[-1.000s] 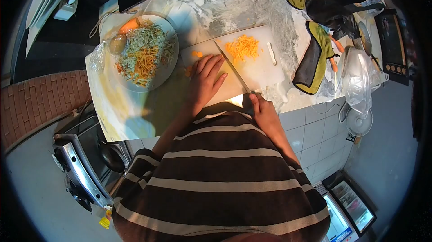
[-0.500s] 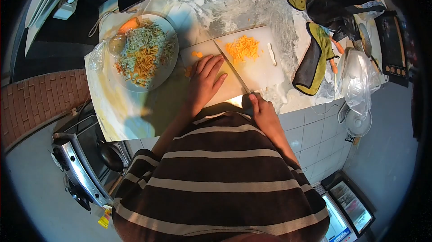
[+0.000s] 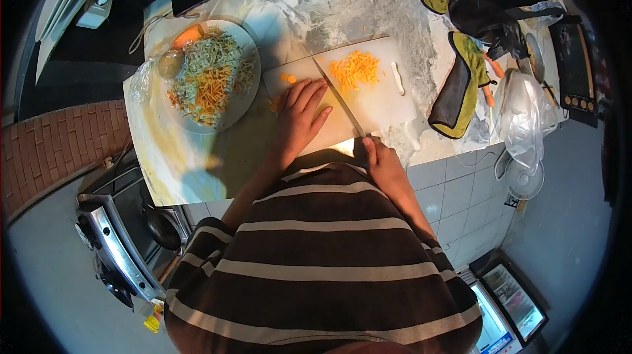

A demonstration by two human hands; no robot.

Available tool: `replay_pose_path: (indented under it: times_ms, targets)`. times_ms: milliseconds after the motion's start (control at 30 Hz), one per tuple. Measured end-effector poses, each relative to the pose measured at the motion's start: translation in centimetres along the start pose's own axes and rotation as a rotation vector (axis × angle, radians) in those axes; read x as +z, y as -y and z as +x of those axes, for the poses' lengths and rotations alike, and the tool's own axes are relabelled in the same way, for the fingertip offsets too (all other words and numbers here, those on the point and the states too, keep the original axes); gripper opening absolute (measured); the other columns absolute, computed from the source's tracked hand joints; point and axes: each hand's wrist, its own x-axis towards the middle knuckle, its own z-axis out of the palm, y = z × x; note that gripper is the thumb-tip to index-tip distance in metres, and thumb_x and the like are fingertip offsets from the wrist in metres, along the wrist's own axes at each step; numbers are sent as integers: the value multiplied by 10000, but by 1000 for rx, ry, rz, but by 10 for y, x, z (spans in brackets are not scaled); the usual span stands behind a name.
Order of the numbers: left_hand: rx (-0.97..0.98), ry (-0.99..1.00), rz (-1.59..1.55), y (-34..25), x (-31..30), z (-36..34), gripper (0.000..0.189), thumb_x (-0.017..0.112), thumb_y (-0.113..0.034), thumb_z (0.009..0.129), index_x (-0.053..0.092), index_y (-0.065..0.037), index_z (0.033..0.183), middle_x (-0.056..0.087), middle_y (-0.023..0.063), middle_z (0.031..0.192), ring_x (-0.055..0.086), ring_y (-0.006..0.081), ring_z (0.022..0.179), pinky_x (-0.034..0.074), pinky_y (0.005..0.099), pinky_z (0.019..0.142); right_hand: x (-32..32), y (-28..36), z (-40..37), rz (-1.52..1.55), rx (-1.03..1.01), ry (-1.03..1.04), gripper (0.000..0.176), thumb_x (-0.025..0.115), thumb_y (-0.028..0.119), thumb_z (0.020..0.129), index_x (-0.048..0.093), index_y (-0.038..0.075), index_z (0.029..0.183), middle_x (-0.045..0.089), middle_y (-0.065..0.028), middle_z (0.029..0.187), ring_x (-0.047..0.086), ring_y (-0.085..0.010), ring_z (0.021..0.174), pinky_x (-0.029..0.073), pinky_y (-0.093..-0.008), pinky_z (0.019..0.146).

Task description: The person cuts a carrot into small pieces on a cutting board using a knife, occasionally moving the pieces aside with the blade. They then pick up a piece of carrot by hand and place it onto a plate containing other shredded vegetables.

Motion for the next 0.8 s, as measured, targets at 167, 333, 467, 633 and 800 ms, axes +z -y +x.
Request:
replay_pose_path:
  times_ms: [167,333,467,633,800]
  targets:
    - [-8,11,-8,0,-1,1,449,719,-175,842,613,-50,1260,587,60,1324,509,267,1255,387,422,1050,0,0,2,-10,11,24,467,368,379,1068,580,-26,972,640,-320,842,598,-527,863,464,-575,704]
    - [-12,19,-3,-1,-1,1,454,719,-167,841,608,-52,1265,584,60,1325,507,268,1255,383,423,1059,1,-2,4,-49,13,25,476,361,375,1069,588,-37,992,640,-327,821,611,-525,841,479,-580,708]
    - [-7,12,-3,-1,2,1,463,724,-163,835,606,-54,1269,583,59,1326,506,271,1254,381,421,1061,-2,0,5,-48,16,13,470,366,369,1067,587,-38,989,644,-323,807,617,-525,831,488,-582,718]
    - [8,-15,42,0,3,0,468,731,-206,835,600,-32,1249,580,66,1297,514,261,1230,402,413,1039,5,-4,8,-125,39,16,440,380,357,1064,581,-34,1040,648,-325,808,617,-531,845,498,-583,723]
    - [-64,-52,-40,-2,3,-1,492,730,-161,834,571,-26,1280,569,96,1295,512,291,1231,398,422,1044,6,-3,7,-122,19,9,450,386,373,1061,576,-34,1028,645,-339,853,616,-530,856,505,-572,720]
